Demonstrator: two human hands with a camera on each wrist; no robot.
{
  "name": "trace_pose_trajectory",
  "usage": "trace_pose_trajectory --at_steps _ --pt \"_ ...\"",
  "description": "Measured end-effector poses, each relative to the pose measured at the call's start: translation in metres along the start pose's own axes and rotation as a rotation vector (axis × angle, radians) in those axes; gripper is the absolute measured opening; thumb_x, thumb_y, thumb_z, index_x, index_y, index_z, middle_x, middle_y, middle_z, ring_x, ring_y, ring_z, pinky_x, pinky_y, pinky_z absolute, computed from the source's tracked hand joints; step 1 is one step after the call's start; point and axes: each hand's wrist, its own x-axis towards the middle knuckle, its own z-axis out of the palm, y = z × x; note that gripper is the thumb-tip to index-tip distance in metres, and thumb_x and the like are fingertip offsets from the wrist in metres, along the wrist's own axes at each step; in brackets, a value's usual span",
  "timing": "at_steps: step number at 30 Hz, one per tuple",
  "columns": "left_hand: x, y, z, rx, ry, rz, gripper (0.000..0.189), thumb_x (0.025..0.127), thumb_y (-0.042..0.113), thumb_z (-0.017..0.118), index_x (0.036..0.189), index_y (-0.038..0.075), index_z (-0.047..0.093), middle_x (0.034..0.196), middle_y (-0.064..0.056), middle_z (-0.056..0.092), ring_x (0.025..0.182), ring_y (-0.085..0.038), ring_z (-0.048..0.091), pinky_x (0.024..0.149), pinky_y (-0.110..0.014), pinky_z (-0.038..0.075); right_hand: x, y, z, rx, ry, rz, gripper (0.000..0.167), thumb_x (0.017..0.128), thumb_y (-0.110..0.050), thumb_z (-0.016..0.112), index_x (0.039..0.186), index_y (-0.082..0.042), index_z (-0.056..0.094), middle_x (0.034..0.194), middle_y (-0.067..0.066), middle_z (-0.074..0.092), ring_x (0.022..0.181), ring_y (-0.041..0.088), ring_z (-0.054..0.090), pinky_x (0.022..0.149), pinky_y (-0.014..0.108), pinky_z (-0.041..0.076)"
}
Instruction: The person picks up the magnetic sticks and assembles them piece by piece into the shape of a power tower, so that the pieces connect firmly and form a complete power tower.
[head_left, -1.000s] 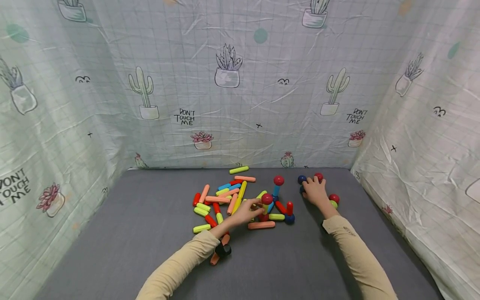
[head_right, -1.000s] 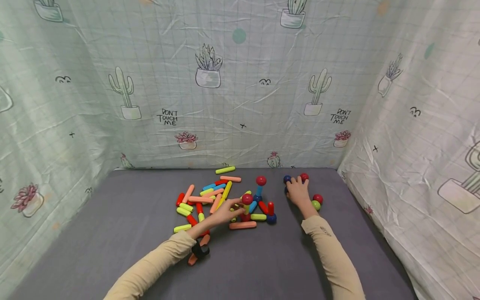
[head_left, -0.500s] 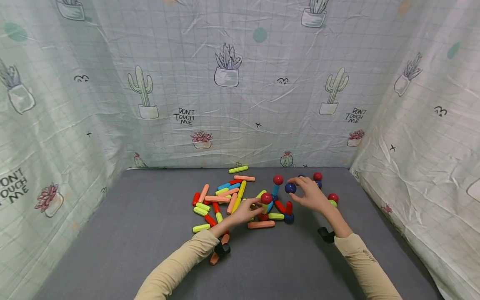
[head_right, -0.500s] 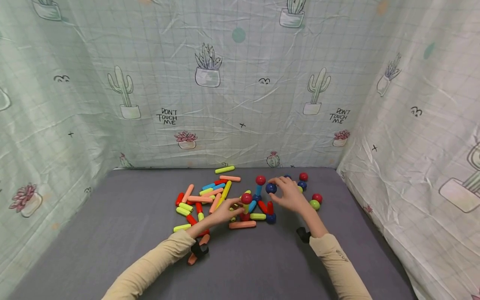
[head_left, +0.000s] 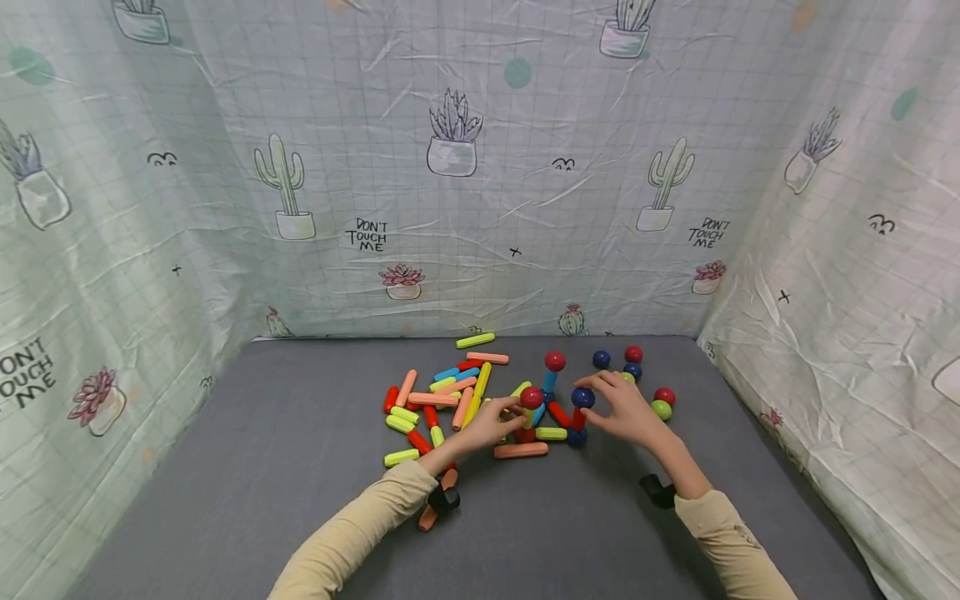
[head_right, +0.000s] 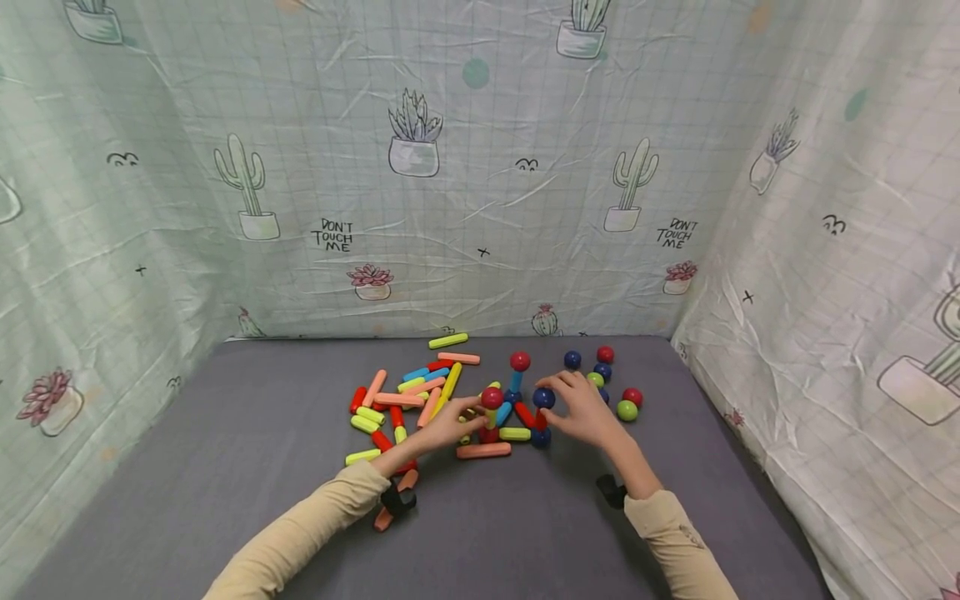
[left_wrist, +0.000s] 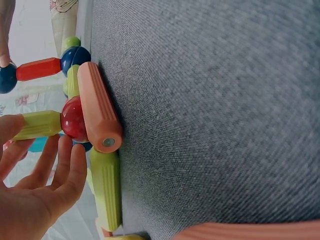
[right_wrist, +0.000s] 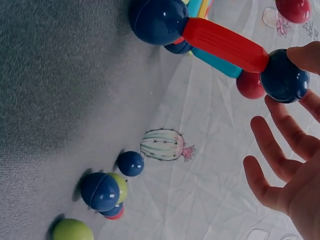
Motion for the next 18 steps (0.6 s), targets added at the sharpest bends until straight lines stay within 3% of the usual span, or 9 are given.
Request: trace_pose_trajectory --at_steps 4,8,11,14,18 --pt "-0.003 0.000 0.000 0.023 0.009 -0.004 0.025 0.089 0.011 0.053 0.111 0.001 0.057 0.103 -0.016 0.064 0.092 -0.026 0.060 0.081 -0.033 0.049 -0.001 0.002 0.000 0.011 0.000 0.008 0.036 0.073 -0.017 0.072 0.106 -0.009 0.060 0.099 0.003 0.058 0.088 0.020 0.055 0.075 0.040 0.047" --pt "-0.008 -0.002 -0.003 0.125 0.007 0.010 0.026 0.087 0.010 0.055 0.109 -0.002 0.056 0.102 -0.016 0.063 0.091 -0.024 0.060 0.079 -0.032 0.050 -0.002 0.003 0.000 0.023 0.000 0.008 0.037 0.074 -0.017 0.071 0.108 -0.010 0.059 0.099 0.003 0.058 0.088 0.018 0.055 0.074 0.039 0.048" --pt "-0.012 0.003 -0.004 0.277 -0.022 0.015 0.021 0.086 0.011 0.058 0.103 0.001 0.060 0.097 -0.013 0.063 0.084 -0.022 0.059 0.071 -0.025 0.049 -0.003 0.004 0.001 0.025 0.003 0.009 0.037 0.074 -0.017 0.071 0.108 -0.011 0.059 0.099 0.003 0.059 0.088 0.019 0.056 0.074 0.039 0.048" --pt "-0.018 0.012 -0.002 0.518 -0.075 0.038 0.018 0.085 0.017 0.060 0.100 0.007 0.063 0.090 -0.008 0.061 0.075 -0.017 0.054 0.063 -0.018 0.043 -0.004 0.004 0.002 0.027 0.003 0.012 0.037 0.074 -0.017 0.071 0.108 -0.011 0.059 0.099 0.003 0.059 0.088 0.021 0.057 0.073 0.039 0.049" --pt "-0.022 0.017 0.003 0.855 -0.103 0.148 0.019 0.084 0.028 0.060 0.099 0.016 0.065 0.086 -0.002 0.060 0.073 -0.012 0.049 0.059 -0.017 0.040 -0.003 0.003 0.002 0.028 0.001 0.012 0.037 0.074 -0.016 0.071 0.108 -0.009 0.059 0.099 0.003 0.059 0.089 0.023 0.057 0.073 0.039 0.049"
